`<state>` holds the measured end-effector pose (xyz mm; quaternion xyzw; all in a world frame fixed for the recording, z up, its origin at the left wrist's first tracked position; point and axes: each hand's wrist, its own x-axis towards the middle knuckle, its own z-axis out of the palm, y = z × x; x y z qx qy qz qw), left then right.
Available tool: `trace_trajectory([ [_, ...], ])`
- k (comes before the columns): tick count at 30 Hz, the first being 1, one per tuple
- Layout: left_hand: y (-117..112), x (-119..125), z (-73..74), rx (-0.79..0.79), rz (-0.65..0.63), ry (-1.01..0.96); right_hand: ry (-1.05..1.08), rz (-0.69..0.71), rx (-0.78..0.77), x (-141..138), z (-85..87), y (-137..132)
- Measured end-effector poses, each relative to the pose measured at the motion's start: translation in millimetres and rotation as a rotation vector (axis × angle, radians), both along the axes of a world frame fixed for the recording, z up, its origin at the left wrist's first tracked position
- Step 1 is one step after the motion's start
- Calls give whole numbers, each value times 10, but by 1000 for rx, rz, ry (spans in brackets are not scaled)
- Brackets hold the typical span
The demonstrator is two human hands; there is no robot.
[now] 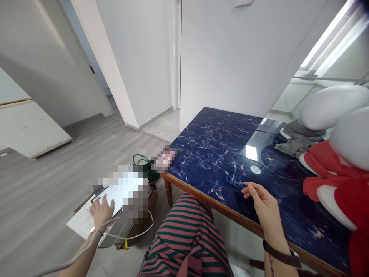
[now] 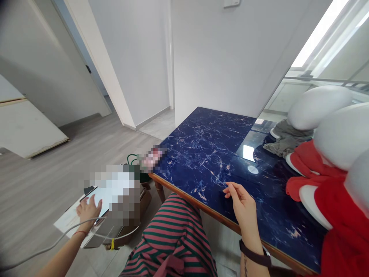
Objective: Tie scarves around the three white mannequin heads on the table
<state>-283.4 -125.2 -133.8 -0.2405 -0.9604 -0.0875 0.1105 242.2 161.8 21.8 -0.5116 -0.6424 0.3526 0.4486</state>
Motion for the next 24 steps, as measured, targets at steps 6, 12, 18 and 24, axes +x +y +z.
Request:
trace_trajectory([
  [6, -17, 657, -270, -10, -404, 21, 53, -43, -11, -13, 26, -15],
  [12, -58, 963, -420, -77, -493, -8, 20, -11, -20, -2, 12, -5],
  [18, 394, 570, -101, -143, -202, 60, 35, -14, -27, -26, 76, -35],
  [24, 732, 356, 8, -251, -174, -10, 37, -22, -30, -41, 106, -50],
])
